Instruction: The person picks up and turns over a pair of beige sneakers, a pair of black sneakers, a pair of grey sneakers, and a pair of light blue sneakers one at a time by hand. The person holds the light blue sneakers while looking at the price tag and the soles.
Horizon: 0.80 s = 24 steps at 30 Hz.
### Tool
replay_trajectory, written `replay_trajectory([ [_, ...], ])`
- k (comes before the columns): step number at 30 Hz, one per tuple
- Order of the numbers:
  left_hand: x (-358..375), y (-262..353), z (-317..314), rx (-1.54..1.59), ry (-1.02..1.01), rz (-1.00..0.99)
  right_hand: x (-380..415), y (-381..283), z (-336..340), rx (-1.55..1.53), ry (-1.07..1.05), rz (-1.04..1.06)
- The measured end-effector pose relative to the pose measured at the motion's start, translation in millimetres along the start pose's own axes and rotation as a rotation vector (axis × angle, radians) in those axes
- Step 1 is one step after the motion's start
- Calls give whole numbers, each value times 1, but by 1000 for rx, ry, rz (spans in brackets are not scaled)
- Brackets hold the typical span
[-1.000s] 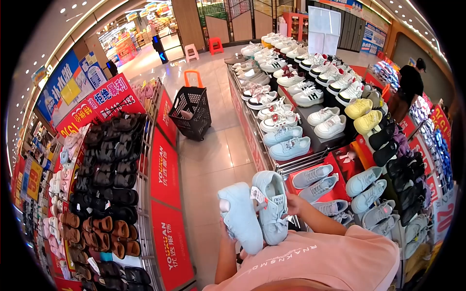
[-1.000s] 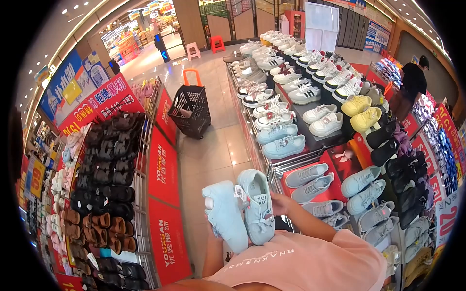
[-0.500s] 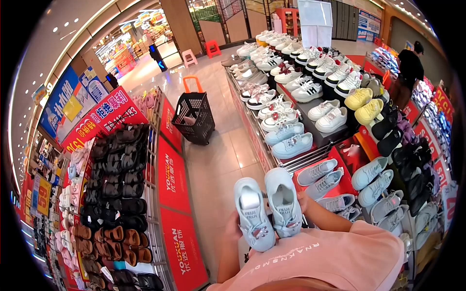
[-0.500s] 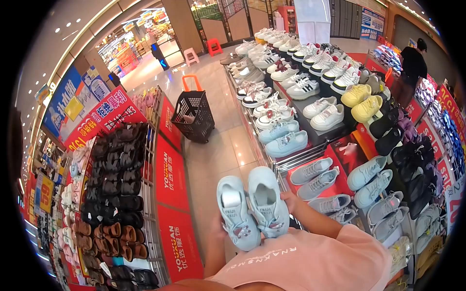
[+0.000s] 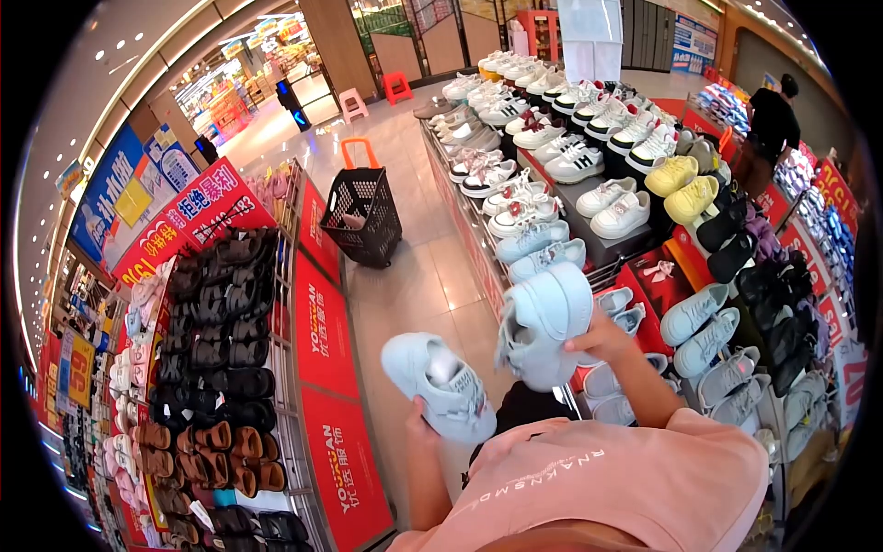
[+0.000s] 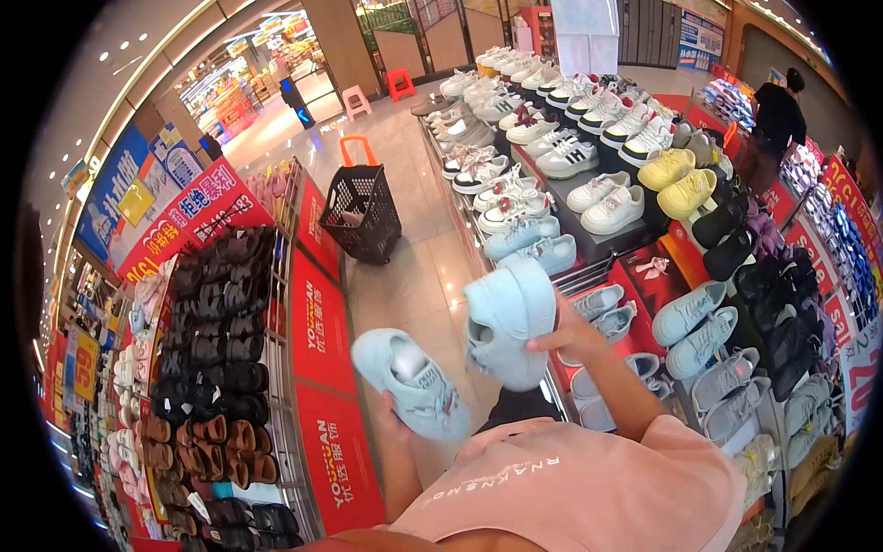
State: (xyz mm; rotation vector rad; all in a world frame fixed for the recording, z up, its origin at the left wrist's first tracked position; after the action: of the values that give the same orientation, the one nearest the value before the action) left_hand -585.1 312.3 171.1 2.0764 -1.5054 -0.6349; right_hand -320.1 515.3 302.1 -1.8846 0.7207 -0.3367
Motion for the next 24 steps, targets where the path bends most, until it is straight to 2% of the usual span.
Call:
replay_trajectory([
  [1, -3, 22, -17, 11, 38, -66, -4, -20, -8, 243, 3, 143],
  [5, -15, 68, -32, -522, 162, -242, 0, -65, -35, 1152, 131, 598],
  [7, -20, 83, -45, -856, 259, -386, -2, -82, -47, 1487, 110, 990],
  [8, -24, 92, -54, -1090, 249, -636, 1, -85, -52, 1614, 142, 1147],
  [10, -29, 101, -74, -1532, 209, -1160, 6, -89, -52, 1716, 185, 1285],
  [11, -28, 107, -87, -1744, 316, -1344, 7, -90, -51, 1736, 204, 1359],
  [12, -29, 110, -98, -1785, 334, -1527, 9, -91, -50, 1758, 222, 1432],
  [14, -29, 114, -115, -1796, 350, -1671, 8, -89, -48, 1677, 235, 1442],
  [17, -30, 118, -140, -1764, 292, -1654, 12, -81, -44, 1614, 189, 1334],
  [20, -23, 104, -121, -1546, 194, -1094, 16, -63, -35, 1479, 191, 1191],
  [21, -22, 86, -74, -1475, 239, -679, 19, -59, -31, 1484, 195, 1158],
  [24, -15, 46, -54, -533, 197, -315, 31, -31, -2, 1133, 282, 913],
])
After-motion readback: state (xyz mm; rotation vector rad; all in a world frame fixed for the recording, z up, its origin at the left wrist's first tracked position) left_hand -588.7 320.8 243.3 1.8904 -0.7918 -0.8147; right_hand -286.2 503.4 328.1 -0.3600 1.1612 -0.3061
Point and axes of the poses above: each hand's wrist, its own x-axis away from the middle knuckle, its own z-axis out of the back of the hand, y = z × x, the point moved 3 cm from there along -x, towards the middle knuckle, and after that the axes turned 4 degrees about -y, right-handed, at the moved point
